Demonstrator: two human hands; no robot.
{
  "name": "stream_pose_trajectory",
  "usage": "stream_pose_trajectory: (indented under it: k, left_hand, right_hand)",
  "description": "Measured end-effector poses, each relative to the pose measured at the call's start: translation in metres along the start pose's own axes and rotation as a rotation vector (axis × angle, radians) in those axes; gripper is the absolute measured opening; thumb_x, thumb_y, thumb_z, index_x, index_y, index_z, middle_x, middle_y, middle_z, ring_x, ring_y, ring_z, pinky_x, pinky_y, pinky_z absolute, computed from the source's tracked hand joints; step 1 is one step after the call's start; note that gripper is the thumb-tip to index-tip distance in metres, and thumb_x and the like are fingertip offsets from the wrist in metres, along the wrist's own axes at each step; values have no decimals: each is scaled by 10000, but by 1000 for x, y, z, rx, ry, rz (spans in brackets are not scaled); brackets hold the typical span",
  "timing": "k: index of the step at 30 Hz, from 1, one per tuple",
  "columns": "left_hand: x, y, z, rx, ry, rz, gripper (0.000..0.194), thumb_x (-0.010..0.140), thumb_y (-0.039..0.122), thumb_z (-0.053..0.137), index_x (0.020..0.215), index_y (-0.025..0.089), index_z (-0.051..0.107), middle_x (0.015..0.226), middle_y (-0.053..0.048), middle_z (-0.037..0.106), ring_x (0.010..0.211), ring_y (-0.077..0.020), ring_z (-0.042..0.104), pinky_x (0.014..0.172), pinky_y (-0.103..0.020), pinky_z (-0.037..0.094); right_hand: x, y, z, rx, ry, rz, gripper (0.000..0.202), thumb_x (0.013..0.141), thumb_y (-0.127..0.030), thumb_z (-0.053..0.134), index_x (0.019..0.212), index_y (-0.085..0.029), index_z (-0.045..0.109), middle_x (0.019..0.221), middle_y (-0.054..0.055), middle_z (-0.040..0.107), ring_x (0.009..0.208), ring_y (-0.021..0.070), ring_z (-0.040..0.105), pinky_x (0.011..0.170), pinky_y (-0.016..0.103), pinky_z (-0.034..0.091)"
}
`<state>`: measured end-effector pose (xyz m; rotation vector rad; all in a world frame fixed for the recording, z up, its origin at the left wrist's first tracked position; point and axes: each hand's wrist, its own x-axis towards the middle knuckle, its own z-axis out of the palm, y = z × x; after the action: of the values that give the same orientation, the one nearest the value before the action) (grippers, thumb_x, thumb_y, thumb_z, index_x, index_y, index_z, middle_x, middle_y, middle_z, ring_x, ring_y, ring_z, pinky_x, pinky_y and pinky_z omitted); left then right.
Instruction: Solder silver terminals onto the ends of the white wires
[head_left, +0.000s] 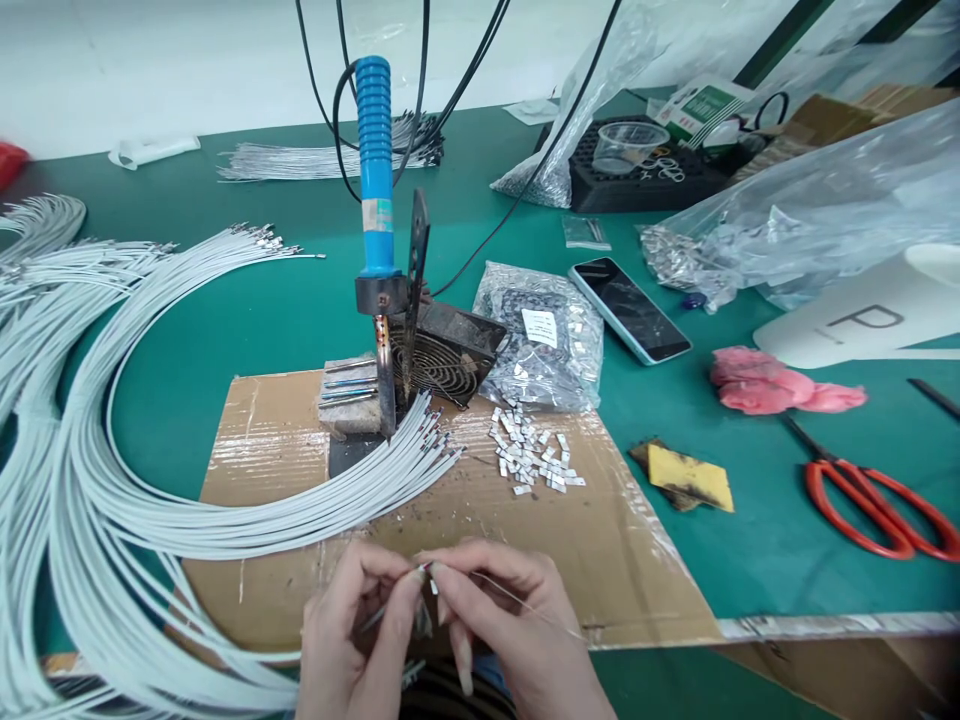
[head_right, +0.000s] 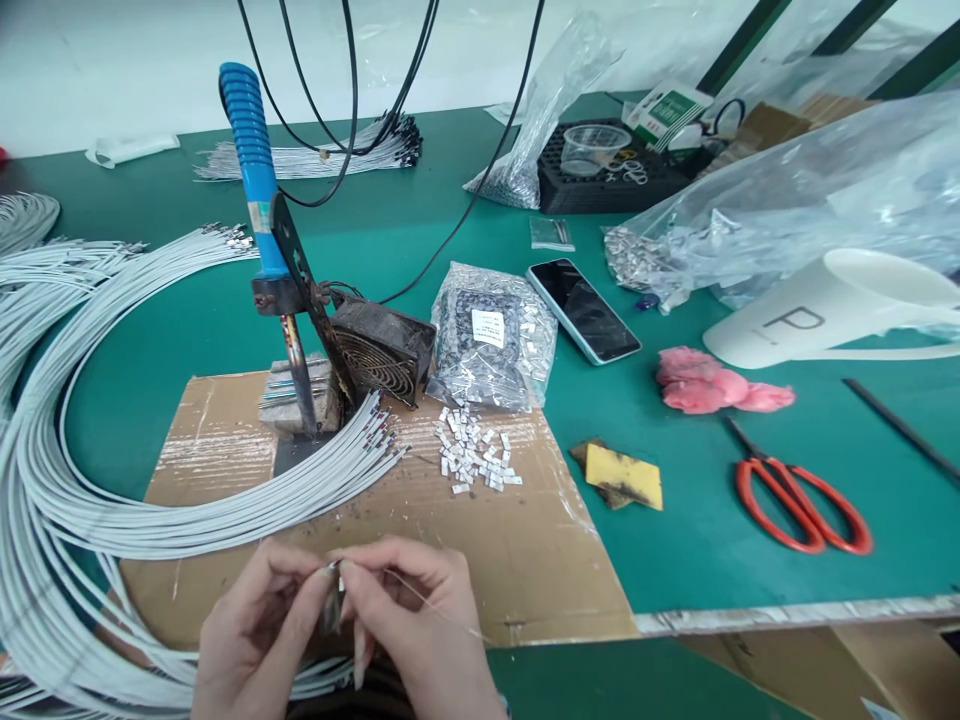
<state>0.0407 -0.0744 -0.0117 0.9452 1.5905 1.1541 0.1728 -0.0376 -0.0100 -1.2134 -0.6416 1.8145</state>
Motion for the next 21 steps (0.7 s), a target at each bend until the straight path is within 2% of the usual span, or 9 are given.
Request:
stream_pose_trajectory:
  k: [4,10,21]
  left_hand:
    - [1,1,-1,1,-23,-59,428,933,611,667,809,202,684,605,18,624,532,-116,508,509,-202,389]
    - [2,2,1,27,21,9,376,937,557,695,794,209,687,634,-1,681,554,-135,560,535,-216,425]
    - [0,-8,0,89,11,119,267,992,430,657,814,234,692,629,14,693,555,-145,619,555,-216,455]
  right_hand:
    - [3,5,0,37,-16,25,379,694,-533,932,718,-164,848,502,-35,593,352,38,469,400,170,460]
    - [-1,-7,4,-18,30,3,343,701,-498,939,776,-168,879,572,8,669,423,69,541,433,179,492]
    - [-2,-15,6,-74,40,-6,397,667,-546,942,754,-164,877,555,10,658,427,65,533,426,169,490]
